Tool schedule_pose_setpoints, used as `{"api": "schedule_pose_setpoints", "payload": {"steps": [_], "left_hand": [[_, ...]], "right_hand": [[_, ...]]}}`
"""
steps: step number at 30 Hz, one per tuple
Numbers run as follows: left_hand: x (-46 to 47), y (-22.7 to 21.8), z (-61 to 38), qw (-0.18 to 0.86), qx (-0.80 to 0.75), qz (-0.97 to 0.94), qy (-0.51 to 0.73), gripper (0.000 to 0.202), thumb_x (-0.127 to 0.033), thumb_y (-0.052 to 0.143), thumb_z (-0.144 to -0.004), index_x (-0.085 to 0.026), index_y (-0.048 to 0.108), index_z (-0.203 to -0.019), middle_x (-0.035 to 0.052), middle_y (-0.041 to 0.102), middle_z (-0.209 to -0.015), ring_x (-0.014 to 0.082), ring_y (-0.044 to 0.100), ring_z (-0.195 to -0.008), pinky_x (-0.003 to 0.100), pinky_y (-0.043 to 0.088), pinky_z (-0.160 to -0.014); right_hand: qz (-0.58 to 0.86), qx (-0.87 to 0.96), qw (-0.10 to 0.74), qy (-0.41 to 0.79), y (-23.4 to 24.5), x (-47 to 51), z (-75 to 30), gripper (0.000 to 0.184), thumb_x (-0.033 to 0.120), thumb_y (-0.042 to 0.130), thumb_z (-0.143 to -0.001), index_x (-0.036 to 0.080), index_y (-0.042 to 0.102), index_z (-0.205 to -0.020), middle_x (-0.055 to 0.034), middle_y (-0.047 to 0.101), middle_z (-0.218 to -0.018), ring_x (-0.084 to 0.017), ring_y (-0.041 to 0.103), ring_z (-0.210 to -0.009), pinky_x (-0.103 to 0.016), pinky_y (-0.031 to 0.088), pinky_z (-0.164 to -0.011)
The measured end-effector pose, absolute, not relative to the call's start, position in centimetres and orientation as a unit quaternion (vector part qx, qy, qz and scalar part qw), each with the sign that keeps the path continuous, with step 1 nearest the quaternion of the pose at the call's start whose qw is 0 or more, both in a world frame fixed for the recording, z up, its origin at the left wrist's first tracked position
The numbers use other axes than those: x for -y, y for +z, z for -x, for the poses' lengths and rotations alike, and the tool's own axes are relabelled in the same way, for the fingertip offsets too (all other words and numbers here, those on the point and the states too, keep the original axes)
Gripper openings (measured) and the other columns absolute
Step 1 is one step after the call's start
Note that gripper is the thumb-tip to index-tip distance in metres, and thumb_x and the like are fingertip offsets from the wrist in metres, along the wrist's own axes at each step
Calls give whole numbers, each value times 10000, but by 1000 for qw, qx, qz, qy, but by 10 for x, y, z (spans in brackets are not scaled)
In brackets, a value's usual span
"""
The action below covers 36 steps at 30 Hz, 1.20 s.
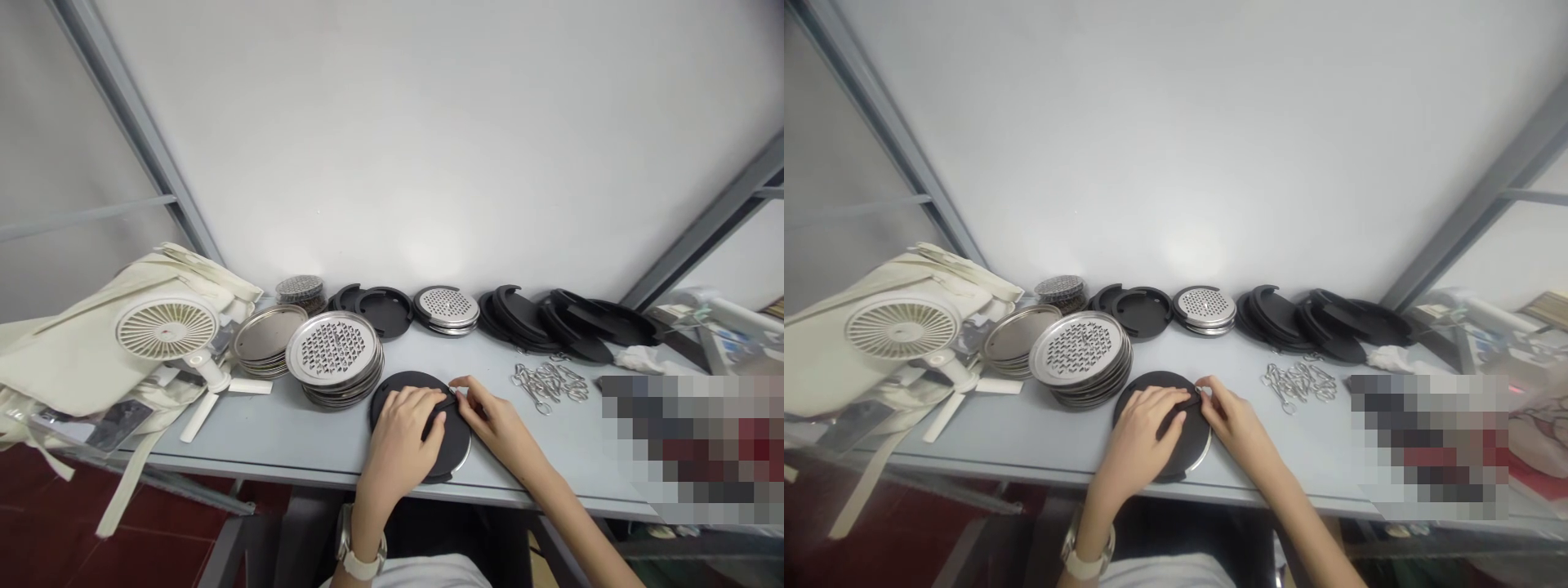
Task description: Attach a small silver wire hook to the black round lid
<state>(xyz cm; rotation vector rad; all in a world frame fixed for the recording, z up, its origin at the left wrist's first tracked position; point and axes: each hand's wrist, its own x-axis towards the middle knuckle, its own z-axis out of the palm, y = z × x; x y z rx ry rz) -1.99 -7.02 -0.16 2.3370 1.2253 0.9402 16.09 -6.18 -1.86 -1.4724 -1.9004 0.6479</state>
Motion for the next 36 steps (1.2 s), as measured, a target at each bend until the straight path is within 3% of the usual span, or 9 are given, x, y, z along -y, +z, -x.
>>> {"api": "schedule_pose_setpoints", "payload": {"steps": [6,15,20,27,31,36], "left_hand": [[70,-2,20,170,-430,-824,328,270,-182,437,-913,-247,568,-1140,17,627,-1161,189,531,-1093,379,404,-944],[71,-1,20,172,-433,-820,332,273,-178,452,-908,-264,568,-1140,-15,629,-1154,164,532,-1089,352,395,-955],[70,-2,20,178,-432,-818,335,271,-174,446,-910,-255,566,-1138,-9,626,-1166,174,526,-1096,363,388,-952],[70,-2,20,175,-431,-819,335,272,-167,453,-905,-253,567,-1136,-10,630,-1162,170,532,-1090,357,395,-943],[70,-2,20,176,-431,-820,334,274,-166,454,-904,-252,569,-1137,-8,630,-1161,170,534,-1085,357,397,-944],[69,-2,20,171,-429,-821,334,269,-168,448,-903,-242,577,-1126,9,635,-1151,177,539,-1081,360,410,-936]], "right_hand": [[560,729,325,222,-23,61,-161,199,338,386,-931,244,509,-1055,48,510,-608,-139,515,-545,-223,427,-569],[555,738,331,197,-25,63,-161,166,303,366,-940,232,505,-999,-29,629,-822,-165,600,-699,-255,467,-667],[572,704,378,184,-28,62,-160,269,331,345,-961,205,390,-1194,-3,565,-748,-162,576,-650,-265,459,-666],[567,689,419,169,-31,58,-166,166,341,378,-959,220,466,-887,-26,565,-804,-169,556,-742,-288,431,-723],[553,697,438,123,-31,56,-167,171,337,413,-949,212,495,-866,-46,550,-835,-197,529,-824,-323,410,-780],[557,699,426,139,-28,59,-167,184,341,394,-959,218,487,-857,-19,535,-786,-178,505,-759,-300,397,-736]]}}
